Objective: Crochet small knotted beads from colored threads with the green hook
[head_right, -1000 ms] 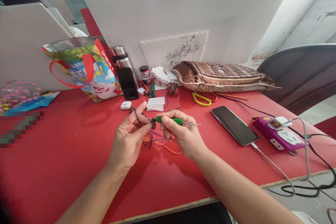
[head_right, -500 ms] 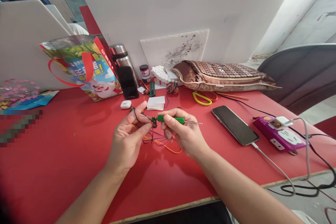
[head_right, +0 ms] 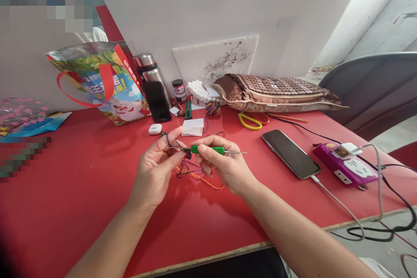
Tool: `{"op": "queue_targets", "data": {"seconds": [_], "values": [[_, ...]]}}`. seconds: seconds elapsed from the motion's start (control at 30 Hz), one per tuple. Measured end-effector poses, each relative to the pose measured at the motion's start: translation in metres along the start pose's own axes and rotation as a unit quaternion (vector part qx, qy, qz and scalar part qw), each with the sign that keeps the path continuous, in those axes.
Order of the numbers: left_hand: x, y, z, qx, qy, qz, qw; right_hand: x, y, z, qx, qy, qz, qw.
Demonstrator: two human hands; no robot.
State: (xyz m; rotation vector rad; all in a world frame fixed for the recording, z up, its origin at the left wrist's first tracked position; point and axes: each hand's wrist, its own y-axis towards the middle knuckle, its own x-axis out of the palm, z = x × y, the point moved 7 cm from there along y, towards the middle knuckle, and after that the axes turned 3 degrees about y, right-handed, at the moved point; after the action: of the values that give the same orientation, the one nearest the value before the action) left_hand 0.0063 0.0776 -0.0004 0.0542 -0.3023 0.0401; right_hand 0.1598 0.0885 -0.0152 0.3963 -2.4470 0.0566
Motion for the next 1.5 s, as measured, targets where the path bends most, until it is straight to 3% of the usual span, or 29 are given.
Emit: {"op": "queue_targets", "data": {"seconds": [0.33,0.63,0.87,1.1,1.27,1.5], "values": [[0.008,-0.006,0.004,0.006,-0.012,-0.041,0.999,0.007,-0.007,-0.002,-0.044,-0.053,-0.122,0.99],[0.004,-0.008,0.006,0.013,-0.012,-0.024,1.0,-0.001,-0.003,-0.009,-0.063,-0.025,0.017,0.998],[0.005,-0.004,0.002,-0.017,-0.012,-0.032,0.999,0.0,-0.003,-0.006,-0.046,-0.033,-0.002,0.998],[0.005,-0.002,-0.001,-0.041,-0.048,0.013,0.998,0.001,-0.007,-0.006,-0.072,-0.065,-0.003,0.995],[0.005,-0.006,0.002,-0.02,-0.038,0.051,0.998,0.002,-0.013,-0.01,-0.111,-0.089,0.023,0.99],[0.001,-0.014,0.011,0.034,0.064,0.09,0.993,0.009,-0.02,-0.015,-0.187,-0.187,0.027,0.964]]}}
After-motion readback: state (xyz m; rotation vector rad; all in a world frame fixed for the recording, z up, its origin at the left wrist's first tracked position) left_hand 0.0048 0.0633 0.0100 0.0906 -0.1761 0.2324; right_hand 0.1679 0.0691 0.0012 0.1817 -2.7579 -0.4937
